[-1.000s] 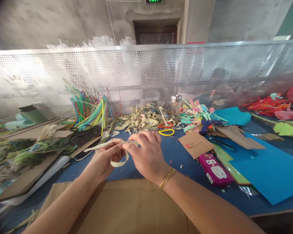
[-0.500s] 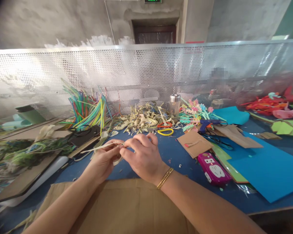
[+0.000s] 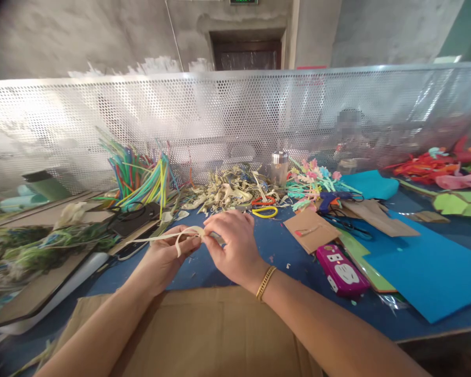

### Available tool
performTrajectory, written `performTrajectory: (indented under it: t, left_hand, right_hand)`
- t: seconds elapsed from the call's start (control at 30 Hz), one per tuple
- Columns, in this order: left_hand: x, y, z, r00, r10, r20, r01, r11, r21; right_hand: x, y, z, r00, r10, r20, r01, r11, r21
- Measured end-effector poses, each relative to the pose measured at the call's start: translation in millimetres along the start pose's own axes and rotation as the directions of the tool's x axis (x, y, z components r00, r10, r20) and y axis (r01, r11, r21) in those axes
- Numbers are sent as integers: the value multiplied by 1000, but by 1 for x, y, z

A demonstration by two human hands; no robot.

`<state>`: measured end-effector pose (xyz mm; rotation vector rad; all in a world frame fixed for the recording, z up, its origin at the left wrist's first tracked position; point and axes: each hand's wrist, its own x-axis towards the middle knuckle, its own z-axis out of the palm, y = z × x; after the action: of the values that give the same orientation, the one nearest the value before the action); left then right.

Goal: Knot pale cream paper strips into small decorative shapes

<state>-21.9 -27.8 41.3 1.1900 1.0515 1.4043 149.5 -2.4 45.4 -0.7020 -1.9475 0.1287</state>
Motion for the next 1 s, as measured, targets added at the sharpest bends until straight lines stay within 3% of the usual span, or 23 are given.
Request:
performTrajectory:
  t: [0.17, 0.43, 0.53, 0.67, 0.8, 0.9, 1.0]
  left_hand:
    - [1, 3, -3, 1000, -4, 30, 0, 991, 136]
    - [1, 5, -3, 998, -41, 53, 36, 995, 88]
    - [2, 2, -2, 999, -21, 46, 18, 998, 60]
    - [3, -4, 1, 1000, 4, 15, -5, 997, 78]
    - [2, -4, 5, 990, 136, -45, -122, 964, 236]
    - [1, -3, 5, 960, 279, -25, -252, 897, 363]
    - [0, -3, 6, 946, 325, -2, -300, 875, 381]
  right_hand:
    - [1, 8, 5, 973, 165, 160, -193, 965, 177]
    - [1, 7, 4, 961, 156, 226, -203, 958, 202]
    - [1, 6, 7, 947, 209, 243, -288, 887, 360]
    - [0, 7, 14, 906, 349, 241, -424, 711, 562]
    - [-3, 9, 21, 874, 428, 230, -466, 607, 643]
    - [-5, 9, 24, 873, 443, 205, -462, 616, 638]
    - [-6, 7, 24, 886, 429, 176, -441, 660, 609]
